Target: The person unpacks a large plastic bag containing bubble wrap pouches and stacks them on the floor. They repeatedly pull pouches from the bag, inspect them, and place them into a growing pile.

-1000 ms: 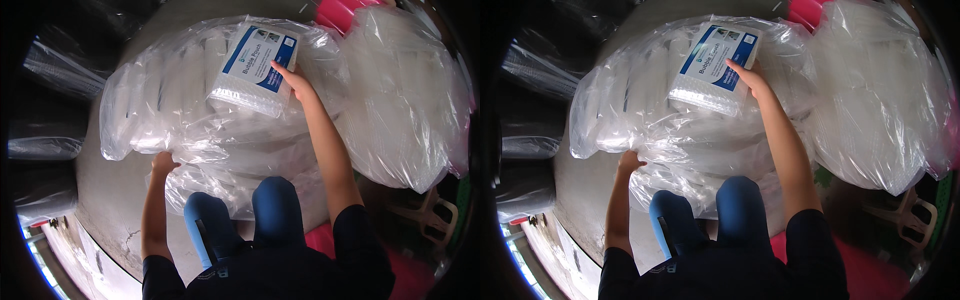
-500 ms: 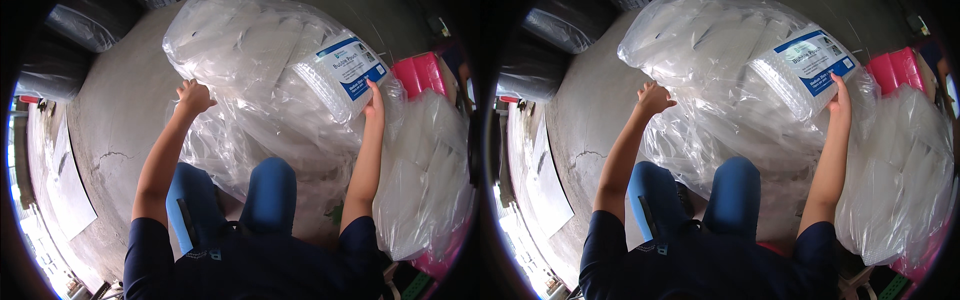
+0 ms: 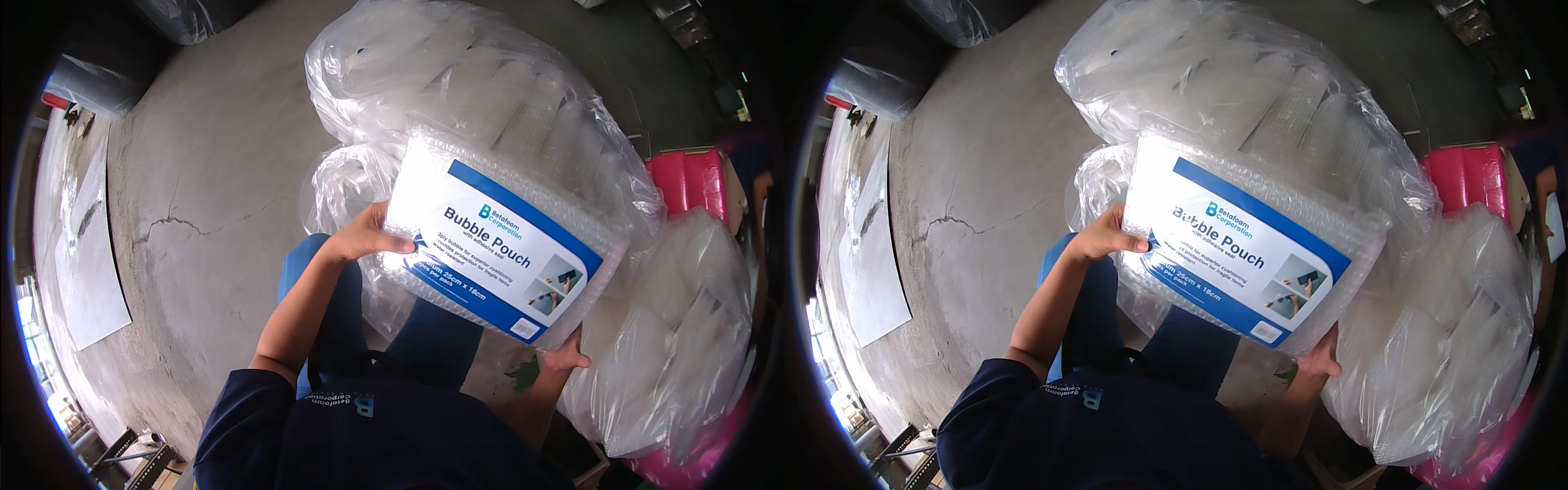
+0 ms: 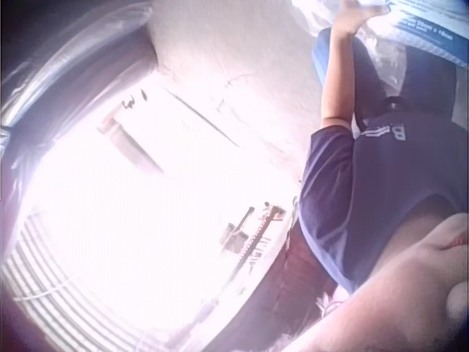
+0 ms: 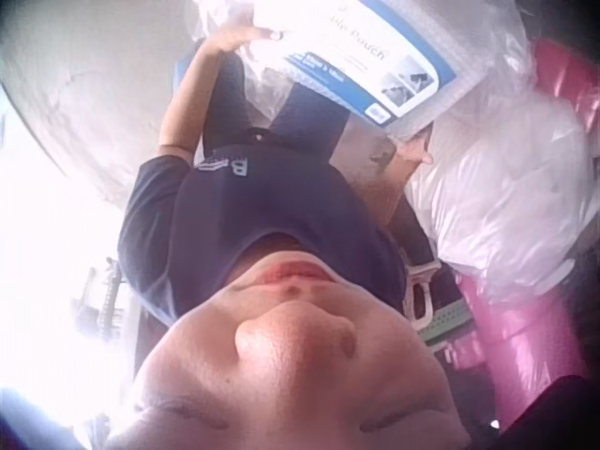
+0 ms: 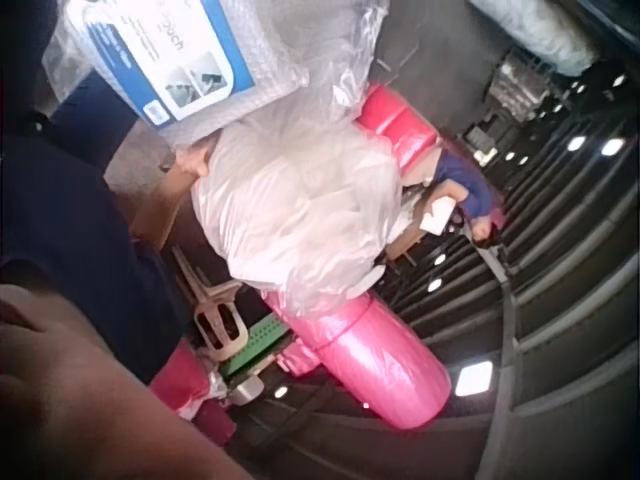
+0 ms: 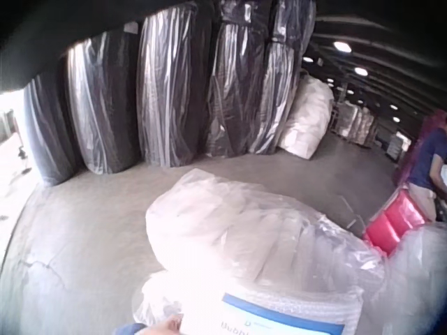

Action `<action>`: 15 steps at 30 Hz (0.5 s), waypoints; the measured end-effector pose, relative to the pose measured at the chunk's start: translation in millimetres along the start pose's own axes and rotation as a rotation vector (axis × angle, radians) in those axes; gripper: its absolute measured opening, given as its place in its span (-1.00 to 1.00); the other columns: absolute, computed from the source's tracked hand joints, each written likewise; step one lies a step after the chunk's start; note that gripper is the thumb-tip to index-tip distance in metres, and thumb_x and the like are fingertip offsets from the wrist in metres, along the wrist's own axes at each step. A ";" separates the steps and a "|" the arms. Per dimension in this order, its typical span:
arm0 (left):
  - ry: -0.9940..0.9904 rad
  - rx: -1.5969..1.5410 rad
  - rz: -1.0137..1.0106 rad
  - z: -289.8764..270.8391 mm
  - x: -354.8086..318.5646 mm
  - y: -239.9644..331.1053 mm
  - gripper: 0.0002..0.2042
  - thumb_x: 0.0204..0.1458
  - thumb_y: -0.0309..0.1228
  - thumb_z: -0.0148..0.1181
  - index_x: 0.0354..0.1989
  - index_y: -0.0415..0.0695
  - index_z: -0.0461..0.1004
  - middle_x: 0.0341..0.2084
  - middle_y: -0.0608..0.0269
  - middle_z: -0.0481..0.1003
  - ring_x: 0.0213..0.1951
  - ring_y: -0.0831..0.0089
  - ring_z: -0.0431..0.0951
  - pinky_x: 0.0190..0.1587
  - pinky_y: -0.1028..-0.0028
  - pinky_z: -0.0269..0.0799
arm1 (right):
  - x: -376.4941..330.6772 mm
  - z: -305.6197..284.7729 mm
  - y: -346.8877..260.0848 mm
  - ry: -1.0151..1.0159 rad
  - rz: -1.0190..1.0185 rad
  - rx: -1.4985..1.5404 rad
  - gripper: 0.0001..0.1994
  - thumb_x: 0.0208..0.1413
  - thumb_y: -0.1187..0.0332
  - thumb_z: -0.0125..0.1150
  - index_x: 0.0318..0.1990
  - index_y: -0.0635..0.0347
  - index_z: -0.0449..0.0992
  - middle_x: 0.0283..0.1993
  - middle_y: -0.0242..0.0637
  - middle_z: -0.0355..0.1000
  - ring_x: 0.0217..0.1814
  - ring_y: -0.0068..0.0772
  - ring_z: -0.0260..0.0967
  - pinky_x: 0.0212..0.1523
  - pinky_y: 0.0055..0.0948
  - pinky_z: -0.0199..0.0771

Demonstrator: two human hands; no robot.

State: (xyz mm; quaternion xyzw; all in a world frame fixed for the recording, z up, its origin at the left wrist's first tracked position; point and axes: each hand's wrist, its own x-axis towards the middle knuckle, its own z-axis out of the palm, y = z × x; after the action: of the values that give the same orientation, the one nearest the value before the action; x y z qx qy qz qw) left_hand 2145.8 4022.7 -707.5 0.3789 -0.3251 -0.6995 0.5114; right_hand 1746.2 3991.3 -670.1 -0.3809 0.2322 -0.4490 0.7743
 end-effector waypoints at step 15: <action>0.969 0.765 -0.842 -222.8 11.9 -128.5 0.47 -0.56 0.31 0.35 0.20 0.01 -0.84 0.28 -0.24 -0.18 0.35 0.01 -0.29 0.13 -0.36 -0.37 | 65.8 94.2 28.9 0.004 0.096 -0.991 -0.50 -0.34 0.41 0.49 -0.15 0.25 0.41 -0.30 -0.27 0.41 -0.25 -0.51 0.35 -0.17 -0.51 0.34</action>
State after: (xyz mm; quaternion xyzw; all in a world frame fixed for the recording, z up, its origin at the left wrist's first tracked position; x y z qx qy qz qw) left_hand 2275.4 4030.4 -929.8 0.8887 -0.1115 -0.4287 0.1187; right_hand 1859.5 3978.7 -637.7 -0.6912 0.4361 -0.2493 0.5195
